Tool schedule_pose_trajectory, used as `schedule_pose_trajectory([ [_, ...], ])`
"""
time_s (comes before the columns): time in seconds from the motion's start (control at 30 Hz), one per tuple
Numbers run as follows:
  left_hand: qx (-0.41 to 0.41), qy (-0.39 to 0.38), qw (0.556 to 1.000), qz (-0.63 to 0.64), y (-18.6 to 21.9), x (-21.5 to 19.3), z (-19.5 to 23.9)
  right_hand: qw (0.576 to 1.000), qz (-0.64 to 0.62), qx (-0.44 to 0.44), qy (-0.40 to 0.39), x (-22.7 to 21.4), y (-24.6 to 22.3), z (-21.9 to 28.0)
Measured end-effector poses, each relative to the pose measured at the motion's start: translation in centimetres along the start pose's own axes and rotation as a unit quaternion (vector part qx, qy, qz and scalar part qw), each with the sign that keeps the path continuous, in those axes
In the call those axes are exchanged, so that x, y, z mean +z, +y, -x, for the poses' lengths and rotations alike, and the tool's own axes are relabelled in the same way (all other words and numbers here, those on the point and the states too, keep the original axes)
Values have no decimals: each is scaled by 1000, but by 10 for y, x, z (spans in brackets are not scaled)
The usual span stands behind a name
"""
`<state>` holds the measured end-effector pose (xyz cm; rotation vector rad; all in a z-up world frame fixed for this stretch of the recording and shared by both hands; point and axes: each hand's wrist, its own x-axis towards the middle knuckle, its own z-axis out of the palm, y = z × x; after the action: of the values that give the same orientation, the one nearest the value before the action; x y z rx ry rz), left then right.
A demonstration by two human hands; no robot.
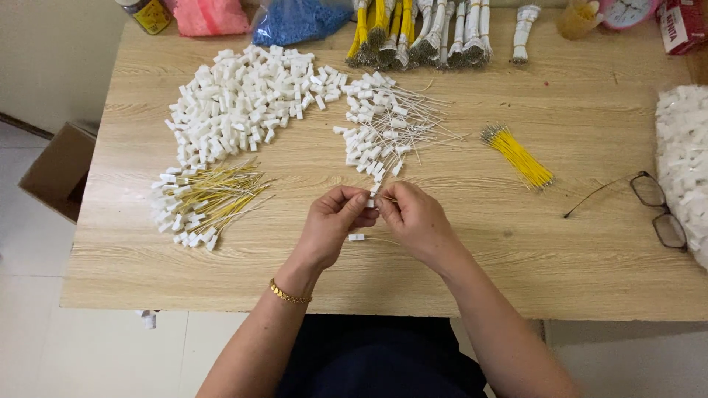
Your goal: Assembling small plastic components onto thin wires at a factory workbench.
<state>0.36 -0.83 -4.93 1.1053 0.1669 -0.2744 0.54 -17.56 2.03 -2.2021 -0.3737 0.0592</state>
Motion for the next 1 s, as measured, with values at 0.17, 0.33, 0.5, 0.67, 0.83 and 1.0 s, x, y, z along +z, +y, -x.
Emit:
schedule_pose_trajectory([
  [0.17,45,24,972,-228,3,-18,-1,999,-23,19,44,6,35,0],
  [0.33,49,50,910,-408,-15,-39,-16,982,-94,80,141,-20,40,1],
  [0.5,156,155,852,-475,13,-26,-63,964,-155,114,185,-23,57,-7],
  [0.67,353,277,768,-457,59,-38,-135,967,-144,96,187,-30,62,-3],
  [0.83,404,276,762,-424,79,-27,-180,971,-124,82,188,-33,72,-8],
  [1.0,382,35,602,-700,56,2,-221,946,-221,126,201,-26,59,-17],
])
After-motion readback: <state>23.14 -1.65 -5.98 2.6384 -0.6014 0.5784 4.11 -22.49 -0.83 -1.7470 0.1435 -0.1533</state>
